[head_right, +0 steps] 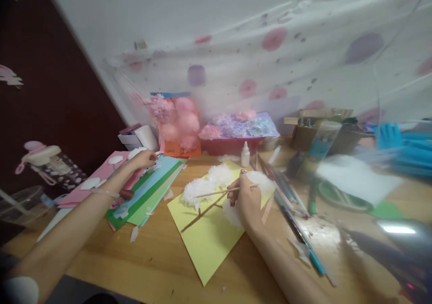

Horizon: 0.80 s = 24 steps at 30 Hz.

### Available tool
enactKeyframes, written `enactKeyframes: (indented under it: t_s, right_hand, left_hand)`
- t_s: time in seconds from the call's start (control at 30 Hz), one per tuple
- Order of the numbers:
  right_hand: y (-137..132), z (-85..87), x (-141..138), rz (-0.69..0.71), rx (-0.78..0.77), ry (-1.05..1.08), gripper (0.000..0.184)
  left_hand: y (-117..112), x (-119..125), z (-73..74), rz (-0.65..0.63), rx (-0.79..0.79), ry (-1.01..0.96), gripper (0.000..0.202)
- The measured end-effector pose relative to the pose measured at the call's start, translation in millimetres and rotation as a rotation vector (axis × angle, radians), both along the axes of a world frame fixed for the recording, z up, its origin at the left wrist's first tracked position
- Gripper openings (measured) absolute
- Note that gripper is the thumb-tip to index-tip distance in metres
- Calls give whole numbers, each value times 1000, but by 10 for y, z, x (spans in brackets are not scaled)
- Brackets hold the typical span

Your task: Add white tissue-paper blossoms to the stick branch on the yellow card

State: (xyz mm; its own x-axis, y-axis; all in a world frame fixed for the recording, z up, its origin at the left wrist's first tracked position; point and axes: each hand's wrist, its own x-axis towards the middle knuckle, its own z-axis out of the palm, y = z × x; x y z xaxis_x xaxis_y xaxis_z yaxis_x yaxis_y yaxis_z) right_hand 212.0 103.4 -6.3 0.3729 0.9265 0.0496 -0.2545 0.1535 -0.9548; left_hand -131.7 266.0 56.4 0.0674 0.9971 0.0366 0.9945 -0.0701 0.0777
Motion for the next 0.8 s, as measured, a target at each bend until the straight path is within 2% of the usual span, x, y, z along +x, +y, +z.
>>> enactKeyframes:
  t_s: [0.07,0.23,0.33,0.57,0.8]
  right_hand:
    - [-7,13,-4,1,-1,-17,49]
    - [-7,17,-1,-16,-20,-8,47]
    - [3,-5,6,-15,-20,1,47]
    - [6,-23,10,-4,-30,5,43]
    - [-2,8,5,2,-14,0,43]
  left_hand:
    - [2,26,-66,30,-21,55,14]
    - [19,106,-158,87,-25,126,13]
    - [25,110,-104,81,-22,115,15]
    - [-65,17,149,-3,-72,-31,18]
    - [-172,87,168,-88,-250,-262,16]
